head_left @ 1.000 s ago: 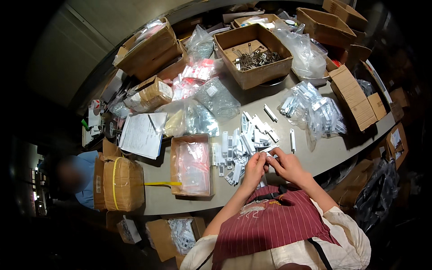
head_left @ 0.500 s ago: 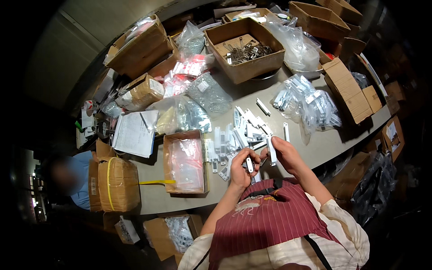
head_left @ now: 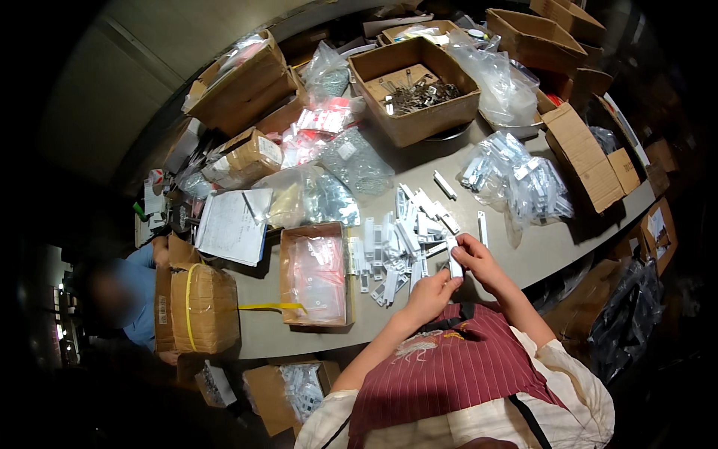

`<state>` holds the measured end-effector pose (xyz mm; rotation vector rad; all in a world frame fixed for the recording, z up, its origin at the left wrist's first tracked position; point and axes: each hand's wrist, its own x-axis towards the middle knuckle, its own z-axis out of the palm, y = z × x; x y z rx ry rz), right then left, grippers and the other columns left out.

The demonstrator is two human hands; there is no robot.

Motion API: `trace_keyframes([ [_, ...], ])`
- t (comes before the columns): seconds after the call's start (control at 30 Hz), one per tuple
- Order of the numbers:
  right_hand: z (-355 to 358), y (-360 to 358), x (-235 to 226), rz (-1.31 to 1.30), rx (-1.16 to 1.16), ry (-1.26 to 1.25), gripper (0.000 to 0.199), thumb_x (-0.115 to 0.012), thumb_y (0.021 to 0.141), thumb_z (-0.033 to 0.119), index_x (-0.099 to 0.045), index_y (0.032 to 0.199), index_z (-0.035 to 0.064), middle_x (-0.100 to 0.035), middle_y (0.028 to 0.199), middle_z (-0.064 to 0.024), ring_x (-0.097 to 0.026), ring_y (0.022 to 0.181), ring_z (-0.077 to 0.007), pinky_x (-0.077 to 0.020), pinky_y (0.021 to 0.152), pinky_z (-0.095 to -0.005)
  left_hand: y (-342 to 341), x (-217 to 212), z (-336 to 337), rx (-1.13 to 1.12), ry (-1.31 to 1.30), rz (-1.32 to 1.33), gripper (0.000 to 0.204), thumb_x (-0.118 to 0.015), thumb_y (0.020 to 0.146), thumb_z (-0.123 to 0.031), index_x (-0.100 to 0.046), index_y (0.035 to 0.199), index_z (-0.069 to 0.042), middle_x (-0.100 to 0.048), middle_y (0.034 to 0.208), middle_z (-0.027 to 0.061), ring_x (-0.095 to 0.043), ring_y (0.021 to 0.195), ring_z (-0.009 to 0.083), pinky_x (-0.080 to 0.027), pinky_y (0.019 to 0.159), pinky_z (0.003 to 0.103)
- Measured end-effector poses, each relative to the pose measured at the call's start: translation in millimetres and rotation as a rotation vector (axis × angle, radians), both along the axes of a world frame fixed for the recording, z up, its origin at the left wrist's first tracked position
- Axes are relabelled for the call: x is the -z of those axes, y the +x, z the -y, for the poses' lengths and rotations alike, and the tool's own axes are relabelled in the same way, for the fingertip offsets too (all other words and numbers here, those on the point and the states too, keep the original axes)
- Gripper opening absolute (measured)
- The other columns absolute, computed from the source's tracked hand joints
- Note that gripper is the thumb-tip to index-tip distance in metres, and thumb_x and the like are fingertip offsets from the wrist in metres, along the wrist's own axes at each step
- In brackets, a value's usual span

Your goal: The person picks up small white rectangular items from a table, places them into clear plastic bags, and sets the bags down. The person repeats this process with multiple items throughout the clip.

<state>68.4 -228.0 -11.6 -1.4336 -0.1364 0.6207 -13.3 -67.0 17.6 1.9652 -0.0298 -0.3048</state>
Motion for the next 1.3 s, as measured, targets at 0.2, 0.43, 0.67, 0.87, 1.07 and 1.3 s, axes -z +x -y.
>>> trace_keyframes([
  [0.2,3.4,2.7,-16.3,-0.148,-0.11,0.003,0.02,-0.061,0.094,0.024,-0.059,0.102,0.0054,-0.055,0.085,0.0039,-0.049,0.076,-0.0057,-0.0405,0.067,-0.023,-2.9,5.8,-11.8,0.135,-0.095,-0.004,0.036,-0.053,0.098,-0.034,-0.058,0.083,-0.002,-0.056,0.061,0.0111,-0.056,0.056,0.0222,-0.042,0.055,0.035],
  [0.43,-2.2,21.5,-14.7,-0.158,-0.08,0.062,0.024,-0.057,0.098,0.021,-0.065,0.108,0.0011,-0.062,0.088,0.003,-0.054,0.077,-0.0073,-0.0421,0.068,-0.0218,-9.7,-0.3,-15.7,0.305,-0.551,0.057,0.029,-0.057,0.096,-0.023,-0.063,0.079,0.0,-0.059,0.065,0.0012,-0.051,0.057,0.0068,-0.041,0.055,0.026],
  [0.67,-0.6,54.4,-21.7,0.542,-0.055,-0.383,0.045,-0.069,0.086,0.022,-0.056,0.119,-0.0059,-0.059,0.115,-0.0186,-0.061,0.097,-0.0267,-0.0508,0.079,-0.0375,-12.1,-8.7,-26.9,0.28,-0.915,-0.039,0.025,-0.057,0.092,-0.015,-0.069,0.085,0.006,-0.067,0.081,0.0119,-0.057,0.066,0.0112,-0.046,0.063,0.025],
  [0.87,48.5,65.6,40.8,0.699,0.075,-1.197,0.055,-0.076,0.078,0.027,-0.049,0.115,-0.0046,-0.06,0.107,-0.0285,-0.06,0.096,-0.0448,-0.0489,0.079,-0.0508,-11.2,7.8,-15.0,0.065,-0.903,-0.293,0.034,-0.047,0.101,-0.033,-0.055,0.084,-0.004,-0.042,0.055,-0.0036,-0.034,0.044,0.0023,-0.023,0.041,0.018],
  [1.07,50.3,47.1,39.7,0.552,0.042,-0.935,0.027,-0.066,0.074,0.008,-0.055,0.097,-0.0014,-0.063,0.076,-0.0162,-0.064,0.071,-0.0325,-0.0486,0.064,-0.0419,-7.7,25.1,-8.0,-0.089,-0.799,-0.455,0.032,-0.049,0.1,-0.035,-0.059,0.088,-0.007,-0.047,0.057,-0.0032,-0.032,0.043,0.0021,-0.023,0.038,0.019],
  [1.3,18.9,-3.8,-22.1,0.013,-0.167,-0.178,0.019,-0.064,0.072,0.0,-0.056,0.09,0.0017,-0.045,0.06,0.0044,-0.039,0.052,-0.0044,-0.0314,0.047,-0.0239,-0.4,51.2,-1.4,-0.242,-0.718,-0.294,0.047,-0.048,0.099,-0.05,-0.059,0.085,-0.006,-0.048,0.057,-0.0036,-0.038,0.044,0.003,-0.027,0.039,0.019],
])
